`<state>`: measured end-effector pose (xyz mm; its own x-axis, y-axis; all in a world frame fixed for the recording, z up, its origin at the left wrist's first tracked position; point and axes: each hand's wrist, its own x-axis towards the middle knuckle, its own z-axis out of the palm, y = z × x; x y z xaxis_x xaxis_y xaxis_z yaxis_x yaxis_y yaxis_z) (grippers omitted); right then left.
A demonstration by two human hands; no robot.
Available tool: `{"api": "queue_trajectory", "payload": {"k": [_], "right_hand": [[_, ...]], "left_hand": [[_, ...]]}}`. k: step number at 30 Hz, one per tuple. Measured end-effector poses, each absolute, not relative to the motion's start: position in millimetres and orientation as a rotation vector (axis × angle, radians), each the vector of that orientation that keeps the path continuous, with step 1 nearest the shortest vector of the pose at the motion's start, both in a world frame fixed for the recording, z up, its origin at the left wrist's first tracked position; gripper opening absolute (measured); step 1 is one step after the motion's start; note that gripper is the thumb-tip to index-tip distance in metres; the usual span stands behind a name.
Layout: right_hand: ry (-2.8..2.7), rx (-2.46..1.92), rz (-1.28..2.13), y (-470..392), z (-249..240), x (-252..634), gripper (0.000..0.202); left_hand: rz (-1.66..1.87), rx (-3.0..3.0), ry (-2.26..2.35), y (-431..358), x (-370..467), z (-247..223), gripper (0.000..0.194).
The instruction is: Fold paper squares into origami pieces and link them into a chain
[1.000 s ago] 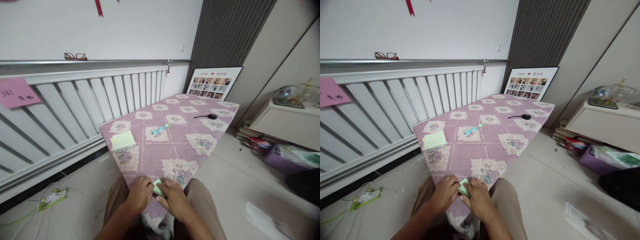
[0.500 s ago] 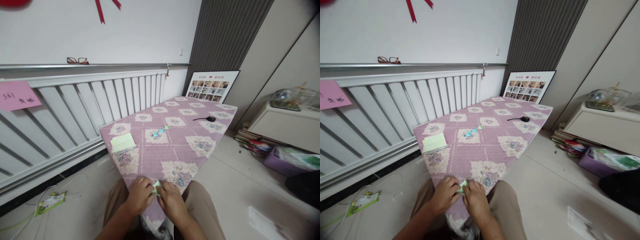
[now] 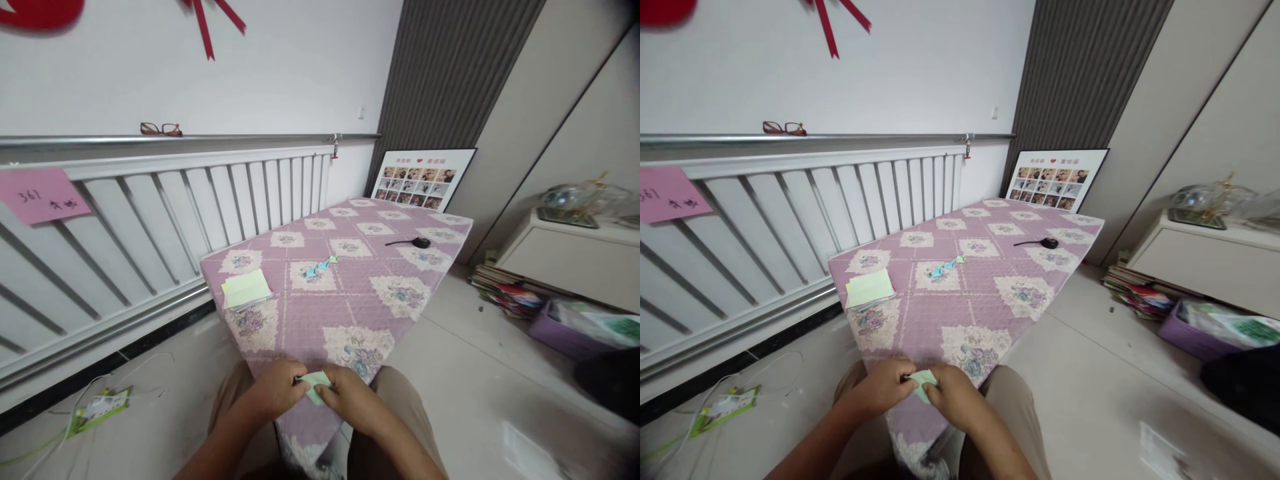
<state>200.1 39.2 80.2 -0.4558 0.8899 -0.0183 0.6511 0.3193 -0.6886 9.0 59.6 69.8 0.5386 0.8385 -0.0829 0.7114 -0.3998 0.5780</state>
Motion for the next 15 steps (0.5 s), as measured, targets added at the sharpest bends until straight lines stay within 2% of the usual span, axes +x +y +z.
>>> {"api": "queue_trajectory", "payload": {"k": [3, 5, 15], "right_hand": [[-2.222, -1.339, 1.148, 41.9, 87.2, 201.5, 0.017], [-2.219, -1.358, 1.186, 44.2, 84.6, 201.6, 0.019], [-2.207, -1.559, 0.792, 51.2, 50.9, 199.1, 0.015]], "left_hand": [[0.239, 2.158, 1.206, 61.8, 5.8, 71.5, 0.012], [0.224, 2.13, 1.212, 63.3, 6.7, 67.3, 0.013], [0.233, 2.237, 1.333, 73.8, 16.6, 39.8, 0.013]]}}
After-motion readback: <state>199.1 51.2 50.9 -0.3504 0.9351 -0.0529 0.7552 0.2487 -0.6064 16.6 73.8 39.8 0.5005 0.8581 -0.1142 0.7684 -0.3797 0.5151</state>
